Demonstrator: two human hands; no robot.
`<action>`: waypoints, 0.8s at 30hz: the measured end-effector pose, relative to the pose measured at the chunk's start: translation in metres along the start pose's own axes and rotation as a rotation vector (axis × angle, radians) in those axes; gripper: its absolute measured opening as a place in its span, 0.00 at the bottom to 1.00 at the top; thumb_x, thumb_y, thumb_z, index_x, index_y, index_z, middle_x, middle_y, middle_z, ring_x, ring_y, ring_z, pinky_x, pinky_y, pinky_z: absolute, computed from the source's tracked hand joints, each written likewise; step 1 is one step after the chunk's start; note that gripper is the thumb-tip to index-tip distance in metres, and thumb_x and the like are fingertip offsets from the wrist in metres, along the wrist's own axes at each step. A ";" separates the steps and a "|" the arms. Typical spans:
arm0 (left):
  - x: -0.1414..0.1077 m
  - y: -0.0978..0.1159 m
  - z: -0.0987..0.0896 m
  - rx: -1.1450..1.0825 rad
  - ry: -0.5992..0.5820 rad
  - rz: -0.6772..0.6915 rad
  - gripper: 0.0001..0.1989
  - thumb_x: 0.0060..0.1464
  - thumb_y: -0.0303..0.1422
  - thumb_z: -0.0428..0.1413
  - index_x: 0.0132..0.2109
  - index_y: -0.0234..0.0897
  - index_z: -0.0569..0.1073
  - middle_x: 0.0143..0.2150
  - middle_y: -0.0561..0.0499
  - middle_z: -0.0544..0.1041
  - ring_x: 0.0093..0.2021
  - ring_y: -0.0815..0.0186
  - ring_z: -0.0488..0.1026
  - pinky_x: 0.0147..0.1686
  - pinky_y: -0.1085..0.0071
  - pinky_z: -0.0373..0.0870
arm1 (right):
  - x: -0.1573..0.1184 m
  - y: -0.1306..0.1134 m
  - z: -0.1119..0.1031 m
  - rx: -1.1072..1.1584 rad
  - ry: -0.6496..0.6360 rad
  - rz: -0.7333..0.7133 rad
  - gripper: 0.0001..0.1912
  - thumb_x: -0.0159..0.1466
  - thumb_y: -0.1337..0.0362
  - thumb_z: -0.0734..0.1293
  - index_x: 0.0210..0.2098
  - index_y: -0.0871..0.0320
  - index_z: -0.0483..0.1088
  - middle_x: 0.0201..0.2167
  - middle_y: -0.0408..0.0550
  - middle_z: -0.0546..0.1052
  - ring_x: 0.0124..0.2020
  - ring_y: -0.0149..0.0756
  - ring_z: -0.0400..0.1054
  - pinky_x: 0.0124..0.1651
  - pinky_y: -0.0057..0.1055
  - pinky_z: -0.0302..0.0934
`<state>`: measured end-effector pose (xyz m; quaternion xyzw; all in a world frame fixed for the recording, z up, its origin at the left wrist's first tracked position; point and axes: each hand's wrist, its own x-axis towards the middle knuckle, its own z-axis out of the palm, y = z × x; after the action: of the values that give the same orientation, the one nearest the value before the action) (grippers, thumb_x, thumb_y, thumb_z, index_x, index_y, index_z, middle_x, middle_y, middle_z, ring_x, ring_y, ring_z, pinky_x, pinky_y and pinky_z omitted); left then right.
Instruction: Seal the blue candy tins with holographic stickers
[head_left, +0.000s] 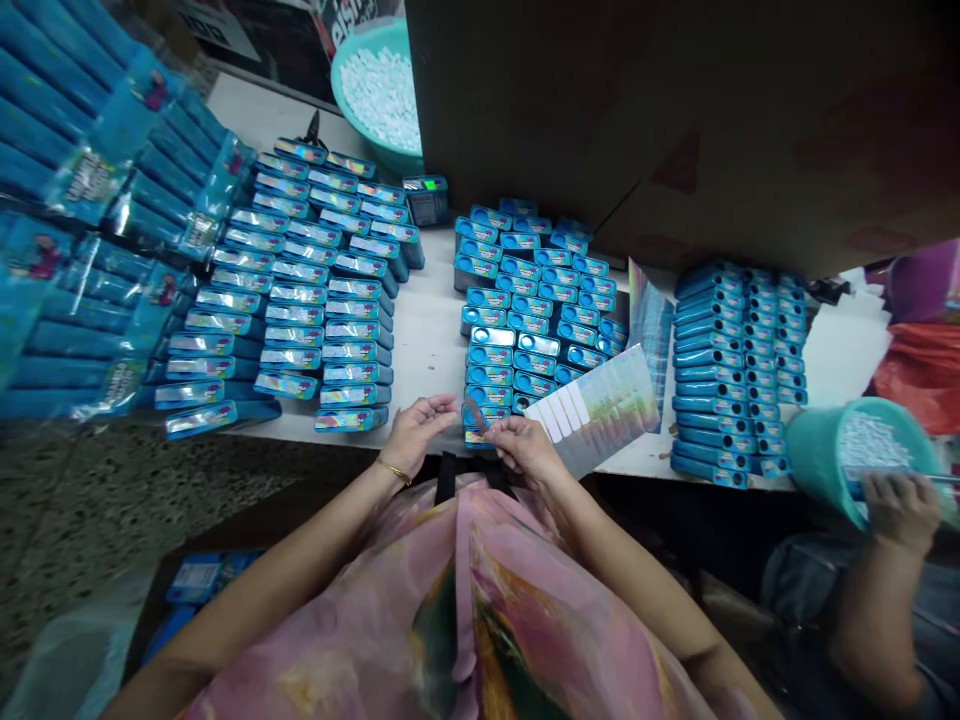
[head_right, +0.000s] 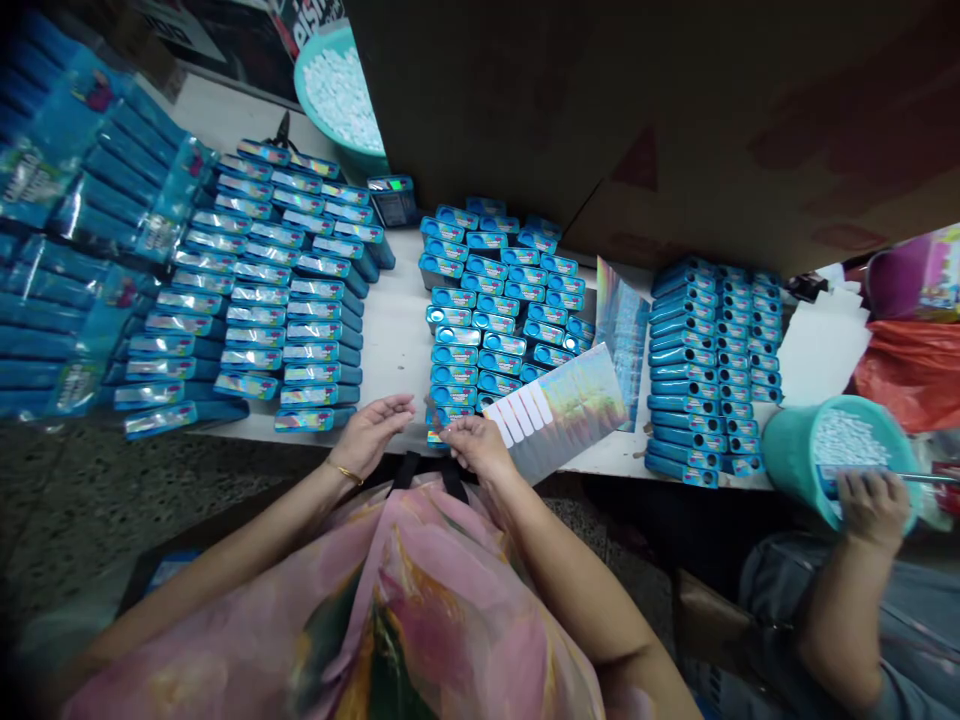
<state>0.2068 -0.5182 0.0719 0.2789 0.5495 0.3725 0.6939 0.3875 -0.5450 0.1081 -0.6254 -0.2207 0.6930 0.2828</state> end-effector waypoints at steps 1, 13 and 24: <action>0.003 -0.003 0.000 0.025 0.030 0.005 0.18 0.38 0.36 0.63 0.40 0.35 0.75 0.33 0.51 0.75 0.33 0.71 0.69 0.34 0.75 0.63 | 0.002 0.002 -0.001 -0.001 0.003 0.004 0.16 0.46 0.55 0.71 0.26 0.59 0.66 0.11 0.34 0.65 0.08 0.19 0.47 0.11 0.19 0.36; 0.000 -0.001 0.011 -0.165 -0.019 -0.133 0.19 0.44 0.41 0.59 0.42 0.34 0.73 0.39 0.47 0.74 0.38 0.67 0.70 0.32 0.74 0.63 | -0.003 0.005 -0.007 0.023 -0.071 0.056 0.14 0.47 0.58 0.70 0.26 0.59 0.66 0.11 0.33 0.64 0.08 0.19 0.48 0.11 0.19 0.36; 0.008 -0.028 0.013 -0.097 0.269 -0.027 0.26 0.32 0.32 0.65 0.42 0.33 0.69 0.27 0.55 0.73 0.30 0.71 0.71 0.37 0.73 0.63 | 0.029 0.029 -0.008 -0.198 0.219 -0.121 0.15 0.50 0.53 0.66 0.24 0.60 0.68 0.12 0.36 0.64 0.11 0.22 0.52 0.16 0.22 0.45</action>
<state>0.2258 -0.5274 0.0483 0.1853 0.6227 0.4231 0.6316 0.3901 -0.5478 0.0669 -0.7075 -0.2932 0.5773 0.2834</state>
